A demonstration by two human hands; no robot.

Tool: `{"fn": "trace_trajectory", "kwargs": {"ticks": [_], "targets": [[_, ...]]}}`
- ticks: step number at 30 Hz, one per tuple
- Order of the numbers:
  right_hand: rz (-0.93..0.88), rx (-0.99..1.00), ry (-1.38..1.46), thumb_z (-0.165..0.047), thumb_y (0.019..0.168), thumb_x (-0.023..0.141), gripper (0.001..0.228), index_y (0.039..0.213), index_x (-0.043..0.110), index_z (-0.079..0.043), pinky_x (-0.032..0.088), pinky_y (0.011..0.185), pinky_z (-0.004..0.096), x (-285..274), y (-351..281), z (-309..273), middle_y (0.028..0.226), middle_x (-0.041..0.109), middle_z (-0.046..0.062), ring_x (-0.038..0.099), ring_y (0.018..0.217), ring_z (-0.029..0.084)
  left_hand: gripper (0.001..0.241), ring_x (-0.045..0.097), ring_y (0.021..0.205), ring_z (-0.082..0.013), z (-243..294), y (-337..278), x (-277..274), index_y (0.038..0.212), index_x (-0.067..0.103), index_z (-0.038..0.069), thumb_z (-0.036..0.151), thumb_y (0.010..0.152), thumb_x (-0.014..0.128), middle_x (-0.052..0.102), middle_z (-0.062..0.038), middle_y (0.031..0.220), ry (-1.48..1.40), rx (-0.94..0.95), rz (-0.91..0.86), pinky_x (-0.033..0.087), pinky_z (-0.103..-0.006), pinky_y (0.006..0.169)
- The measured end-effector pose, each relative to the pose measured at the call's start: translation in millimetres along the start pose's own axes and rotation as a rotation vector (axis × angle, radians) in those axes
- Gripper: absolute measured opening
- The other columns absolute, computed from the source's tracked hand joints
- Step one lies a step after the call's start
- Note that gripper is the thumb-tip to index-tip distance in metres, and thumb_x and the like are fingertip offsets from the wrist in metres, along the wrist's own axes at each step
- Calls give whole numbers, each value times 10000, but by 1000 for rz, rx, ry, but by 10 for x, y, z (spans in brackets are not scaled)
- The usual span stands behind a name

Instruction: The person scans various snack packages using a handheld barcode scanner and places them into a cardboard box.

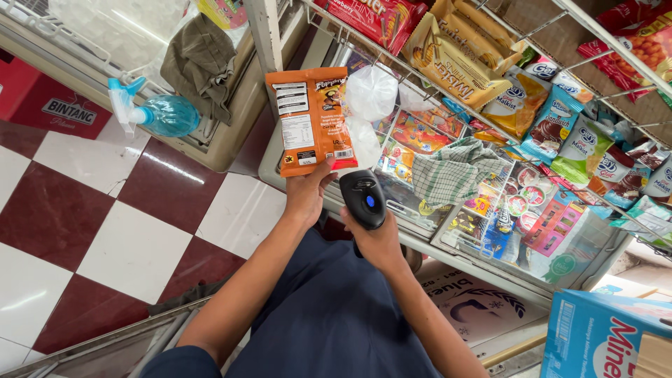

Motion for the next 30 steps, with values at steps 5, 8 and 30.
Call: {"fn": "trace_trajectory", "kwargs": {"ticks": [5, 8, 30], "targets": [[18, -32, -29, -264, 883, 777, 246, 900, 725, -24, 550, 635, 279, -2, -32, -54, 704, 721, 46, 692, 652, 113, 328, 686, 977, -131, -18, -20, -6, 1211, 639, 55, 48, 908, 764, 702, -45, 1137, 45, -1, -9, 589, -306, 802], [16, -41, -44, -267, 884, 780, 250, 894, 721, -24, 553, 638, 278, -16, -25, -67, 710, 725, 37, 697, 657, 114, 332, 685, 989, -132, -21, -26, -3, 1216, 636, 55, 39, 907, 759, 704, -45, 1140, 60, -3, -21, 586, -306, 812], [378, -143, 1008, 52, 836, 737, 575, 1363, 522, -28, 556, 1019, 439, -401, 185, -205, 1271, 646, 113, 658, 1159, 263, 564, 504, 1354, -314, 610, -599, 820, 1373, 696, 165, 58, 820, 655, 567, -106, 1473, 1437, 1206, -536, 376, -475, 1119]]}}
Point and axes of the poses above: each hand's wrist, its own y-axis towards the middle knuckle, its own x-axis out of the palm, z = x × y, the point moved 1 cm from there along y, towards the middle knuckle
